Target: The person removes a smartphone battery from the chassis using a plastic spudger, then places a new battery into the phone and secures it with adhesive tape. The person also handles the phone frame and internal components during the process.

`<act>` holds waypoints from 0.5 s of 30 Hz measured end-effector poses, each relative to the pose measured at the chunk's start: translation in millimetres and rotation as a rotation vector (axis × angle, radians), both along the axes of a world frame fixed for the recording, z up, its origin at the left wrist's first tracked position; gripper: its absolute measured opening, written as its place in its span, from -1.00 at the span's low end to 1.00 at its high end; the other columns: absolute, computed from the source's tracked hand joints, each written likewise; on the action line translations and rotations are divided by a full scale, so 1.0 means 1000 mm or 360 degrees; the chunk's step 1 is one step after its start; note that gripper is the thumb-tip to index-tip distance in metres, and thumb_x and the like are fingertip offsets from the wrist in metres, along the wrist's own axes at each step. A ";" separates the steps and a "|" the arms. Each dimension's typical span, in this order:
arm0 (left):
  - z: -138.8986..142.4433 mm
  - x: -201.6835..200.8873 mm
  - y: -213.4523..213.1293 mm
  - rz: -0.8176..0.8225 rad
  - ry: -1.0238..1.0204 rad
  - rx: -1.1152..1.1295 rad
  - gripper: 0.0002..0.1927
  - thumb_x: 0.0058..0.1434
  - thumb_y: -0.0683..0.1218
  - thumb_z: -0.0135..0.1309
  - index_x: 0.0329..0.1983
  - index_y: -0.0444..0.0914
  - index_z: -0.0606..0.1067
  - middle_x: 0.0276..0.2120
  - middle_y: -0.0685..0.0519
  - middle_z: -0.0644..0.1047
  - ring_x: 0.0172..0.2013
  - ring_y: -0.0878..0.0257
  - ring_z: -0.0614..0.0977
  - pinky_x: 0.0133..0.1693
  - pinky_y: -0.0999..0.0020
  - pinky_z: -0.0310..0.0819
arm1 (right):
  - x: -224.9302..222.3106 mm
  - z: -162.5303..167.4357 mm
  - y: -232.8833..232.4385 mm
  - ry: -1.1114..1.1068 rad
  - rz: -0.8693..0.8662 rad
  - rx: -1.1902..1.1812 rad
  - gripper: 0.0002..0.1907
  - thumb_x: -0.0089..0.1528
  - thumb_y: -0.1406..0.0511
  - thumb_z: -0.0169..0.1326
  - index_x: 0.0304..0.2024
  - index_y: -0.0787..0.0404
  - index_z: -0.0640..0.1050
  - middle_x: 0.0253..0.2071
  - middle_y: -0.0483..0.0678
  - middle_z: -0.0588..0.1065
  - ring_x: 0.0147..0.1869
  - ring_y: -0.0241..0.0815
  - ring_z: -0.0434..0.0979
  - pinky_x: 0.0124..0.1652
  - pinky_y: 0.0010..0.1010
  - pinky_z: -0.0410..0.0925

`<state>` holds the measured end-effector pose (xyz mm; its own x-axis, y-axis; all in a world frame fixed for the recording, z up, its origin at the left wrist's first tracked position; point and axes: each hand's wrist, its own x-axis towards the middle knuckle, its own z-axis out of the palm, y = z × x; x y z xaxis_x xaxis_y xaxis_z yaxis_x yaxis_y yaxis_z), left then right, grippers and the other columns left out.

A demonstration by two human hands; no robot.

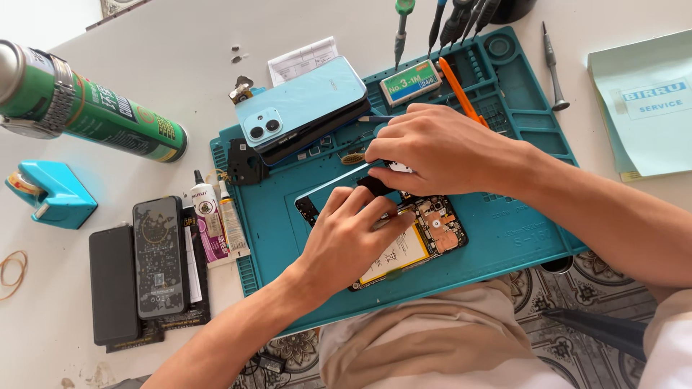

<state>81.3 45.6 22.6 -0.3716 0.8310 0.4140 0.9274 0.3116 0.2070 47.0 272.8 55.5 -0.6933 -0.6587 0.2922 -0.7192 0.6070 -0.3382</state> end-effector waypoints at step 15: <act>0.005 0.004 0.003 0.0028 0.0082 0.0008 -0.70 0.31 0.11 0.23 0.02 -0.08 0.62 -0.19 0.15 0.49 -0.12 0.17 0.49 -0.02 0.22 0.32 | 0.000 -0.001 0.000 -0.0012 -0.0038 0.0036 -0.76 0.22 0.19 0.20 -0.22 0.25 0.63 -0.33 -0.02 0.62 -0.18 -0.02 0.62 -0.10 -0.14 0.39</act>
<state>85.6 49.0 27.2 -0.3644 0.8224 0.4369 0.9312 0.3272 0.1607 46.6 272.3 54.1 -0.7108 -0.6486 0.2721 -0.7021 0.6314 -0.3293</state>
